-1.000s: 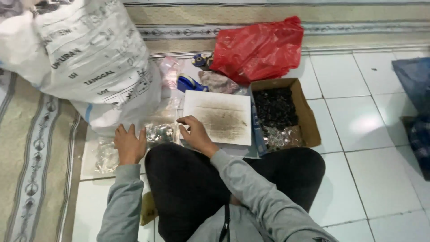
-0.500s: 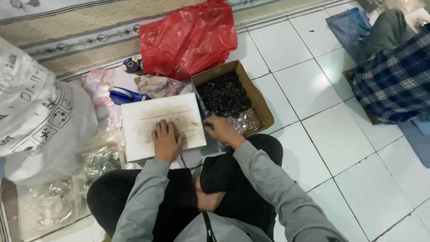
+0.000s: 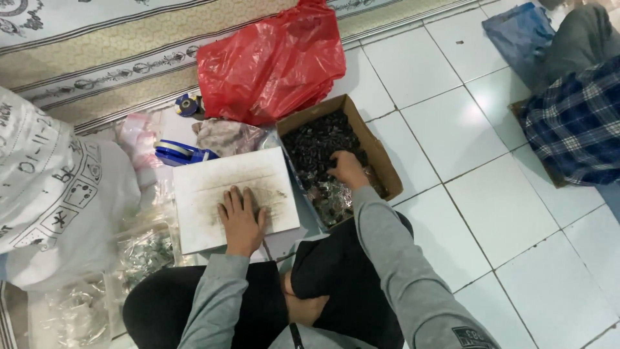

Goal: Sorting and arranging small metal components from a box onto a white board for inspection or counting.

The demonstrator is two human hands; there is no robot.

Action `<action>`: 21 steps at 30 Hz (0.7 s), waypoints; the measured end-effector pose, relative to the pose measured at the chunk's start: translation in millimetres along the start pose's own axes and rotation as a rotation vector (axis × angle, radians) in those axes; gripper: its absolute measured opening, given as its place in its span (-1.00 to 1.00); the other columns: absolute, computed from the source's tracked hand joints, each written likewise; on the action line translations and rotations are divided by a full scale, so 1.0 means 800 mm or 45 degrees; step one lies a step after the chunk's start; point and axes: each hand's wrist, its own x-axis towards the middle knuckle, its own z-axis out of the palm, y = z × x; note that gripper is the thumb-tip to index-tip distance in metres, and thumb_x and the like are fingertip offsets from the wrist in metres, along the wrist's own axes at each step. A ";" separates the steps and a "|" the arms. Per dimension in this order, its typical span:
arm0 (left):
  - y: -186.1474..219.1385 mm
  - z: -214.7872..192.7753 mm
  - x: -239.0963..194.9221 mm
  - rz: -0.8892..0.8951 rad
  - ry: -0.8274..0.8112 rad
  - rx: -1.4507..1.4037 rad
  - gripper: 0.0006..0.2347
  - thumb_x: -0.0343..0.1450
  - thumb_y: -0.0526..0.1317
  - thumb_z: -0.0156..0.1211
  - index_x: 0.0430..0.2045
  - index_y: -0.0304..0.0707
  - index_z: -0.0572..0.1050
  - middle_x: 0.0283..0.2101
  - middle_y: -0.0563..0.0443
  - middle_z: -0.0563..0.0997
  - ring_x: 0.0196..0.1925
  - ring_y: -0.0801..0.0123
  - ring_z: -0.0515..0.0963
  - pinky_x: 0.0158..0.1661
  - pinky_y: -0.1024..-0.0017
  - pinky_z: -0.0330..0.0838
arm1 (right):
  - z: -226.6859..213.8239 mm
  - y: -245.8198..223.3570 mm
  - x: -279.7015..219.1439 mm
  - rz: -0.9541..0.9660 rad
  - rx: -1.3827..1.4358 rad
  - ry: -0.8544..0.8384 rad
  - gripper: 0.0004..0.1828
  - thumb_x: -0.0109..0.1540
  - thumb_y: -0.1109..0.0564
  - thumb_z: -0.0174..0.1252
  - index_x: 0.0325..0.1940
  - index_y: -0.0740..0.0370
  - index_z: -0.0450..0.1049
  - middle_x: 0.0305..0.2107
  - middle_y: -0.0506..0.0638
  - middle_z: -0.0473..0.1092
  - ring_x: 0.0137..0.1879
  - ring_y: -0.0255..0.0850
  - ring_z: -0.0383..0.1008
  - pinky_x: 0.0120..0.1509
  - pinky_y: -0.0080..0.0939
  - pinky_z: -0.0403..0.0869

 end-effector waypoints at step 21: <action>-0.008 0.003 0.006 -0.027 -0.072 -0.112 -0.40 0.58 0.15 -0.23 0.46 -0.25 0.07 0.53 -0.44 -0.07 0.59 -0.25 -0.19 0.42 -0.27 -0.39 | 0.010 -0.013 0.000 -0.031 -0.125 0.110 -0.74 0.24 0.20 0.25 -0.02 0.36 0.58 -0.02 0.39 0.42 0.12 0.28 0.53 0.11 0.21 0.57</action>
